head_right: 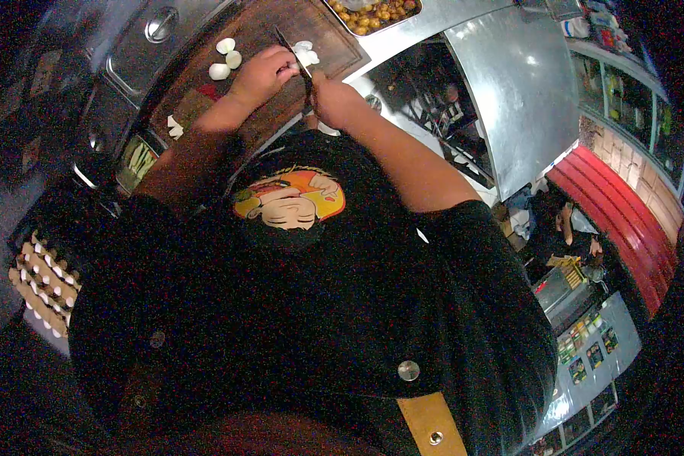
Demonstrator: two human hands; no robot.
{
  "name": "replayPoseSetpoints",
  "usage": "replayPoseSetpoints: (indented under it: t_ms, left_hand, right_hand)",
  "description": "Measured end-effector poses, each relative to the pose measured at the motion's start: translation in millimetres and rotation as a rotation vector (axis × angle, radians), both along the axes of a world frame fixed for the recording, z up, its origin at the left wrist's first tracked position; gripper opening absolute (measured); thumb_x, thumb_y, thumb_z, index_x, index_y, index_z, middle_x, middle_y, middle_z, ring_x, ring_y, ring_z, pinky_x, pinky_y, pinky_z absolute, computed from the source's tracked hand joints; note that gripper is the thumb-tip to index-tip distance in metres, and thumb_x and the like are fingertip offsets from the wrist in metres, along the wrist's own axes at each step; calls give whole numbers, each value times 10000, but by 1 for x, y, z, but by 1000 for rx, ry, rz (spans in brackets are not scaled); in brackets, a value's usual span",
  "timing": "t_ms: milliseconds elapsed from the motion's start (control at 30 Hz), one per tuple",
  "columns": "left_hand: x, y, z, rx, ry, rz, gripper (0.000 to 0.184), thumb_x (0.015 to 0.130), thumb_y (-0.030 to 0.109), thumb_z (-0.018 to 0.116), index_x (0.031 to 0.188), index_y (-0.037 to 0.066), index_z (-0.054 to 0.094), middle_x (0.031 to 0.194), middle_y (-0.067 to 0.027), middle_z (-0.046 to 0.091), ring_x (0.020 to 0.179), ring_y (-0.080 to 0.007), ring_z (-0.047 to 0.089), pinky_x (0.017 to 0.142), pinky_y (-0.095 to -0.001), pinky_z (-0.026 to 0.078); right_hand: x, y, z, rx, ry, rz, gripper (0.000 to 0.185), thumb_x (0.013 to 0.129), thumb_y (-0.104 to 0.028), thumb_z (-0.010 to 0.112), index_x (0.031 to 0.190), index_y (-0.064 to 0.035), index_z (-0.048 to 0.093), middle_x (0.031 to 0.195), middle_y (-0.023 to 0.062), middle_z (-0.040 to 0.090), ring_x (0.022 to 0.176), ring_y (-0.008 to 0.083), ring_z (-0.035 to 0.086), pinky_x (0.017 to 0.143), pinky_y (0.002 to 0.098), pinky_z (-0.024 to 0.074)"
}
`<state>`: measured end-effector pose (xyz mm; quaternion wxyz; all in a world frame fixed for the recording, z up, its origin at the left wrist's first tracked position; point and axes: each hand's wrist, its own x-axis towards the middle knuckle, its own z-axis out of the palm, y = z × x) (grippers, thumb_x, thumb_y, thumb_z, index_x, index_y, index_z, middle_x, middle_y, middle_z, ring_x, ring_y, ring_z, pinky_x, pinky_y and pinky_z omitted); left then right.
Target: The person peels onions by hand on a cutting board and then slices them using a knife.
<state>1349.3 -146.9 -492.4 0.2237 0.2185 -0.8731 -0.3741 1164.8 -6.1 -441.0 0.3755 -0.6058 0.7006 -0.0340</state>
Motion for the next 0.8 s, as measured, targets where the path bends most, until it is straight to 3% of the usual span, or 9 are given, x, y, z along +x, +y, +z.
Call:
replayPoseSetpoints:
  t_ms: [133, 233, 300, 733, 800]
  left_hand:
    - [1, 1, 1, -7, -28, 6, 267, 910, 167, 782, 1140, 96, 668, 1140, -126, 690, 1038, -412, 675, 849, -491, 578]
    - [-1, 3, -1, -19, -18, 37, 264, 914, 170, 777, 1146, 102, 670, 1168, -120, 694, 1050, -407, 680, 860, -489, 582]
    - [0, 2, -1, -23, -22, 35, 261, 917, 176, 774, 1146, 105, 672, 1178, -116, 695, 1055, -404, 682, 864, -488, 583]
    - [0, 3, 8, -5, -16, 29, 227, 915, 172, 764, 1113, 101, 680, 1124, -112, 701, 1046, -391, 683, 864, -481, 576]
    - [0, 3, 6, -24, -2, 25, 228, 914, 173, 764, 1112, 98, 679, 1120, -114, 698, 1042, -390, 681, 865, -481, 574]
  right_hand:
    - [0, -6, 0, -23, -1, -48, 284, 1034, -211, 598, 1179, -5, 467, 892, 306, 714, 843, 526, 702, 744, 622, 548]
    - [1, -15, 8, -181, -84, -49, 278, 1038, -211, 602, 1178, -6, 477, 890, 308, 712, 841, 529, 700, 743, 624, 547]
    - [3, -18, 13, -103, -72, -70, 277, 1045, -210, 553, 1165, 32, 490, 885, 326, 723, 858, 528, 722, 757, 635, 566]
    - [4, -17, 13, -100, -56, -48, 277, 1038, -215, 573, 1172, 18, 503, 917, 323, 729, 888, 525, 723, 789, 630, 566]
    - [2, -9, 16, 43, -30, -38, 271, 1054, -225, 581, 1174, -9, 470, 940, 321, 708, 899, 531, 695, 780, 622, 538]
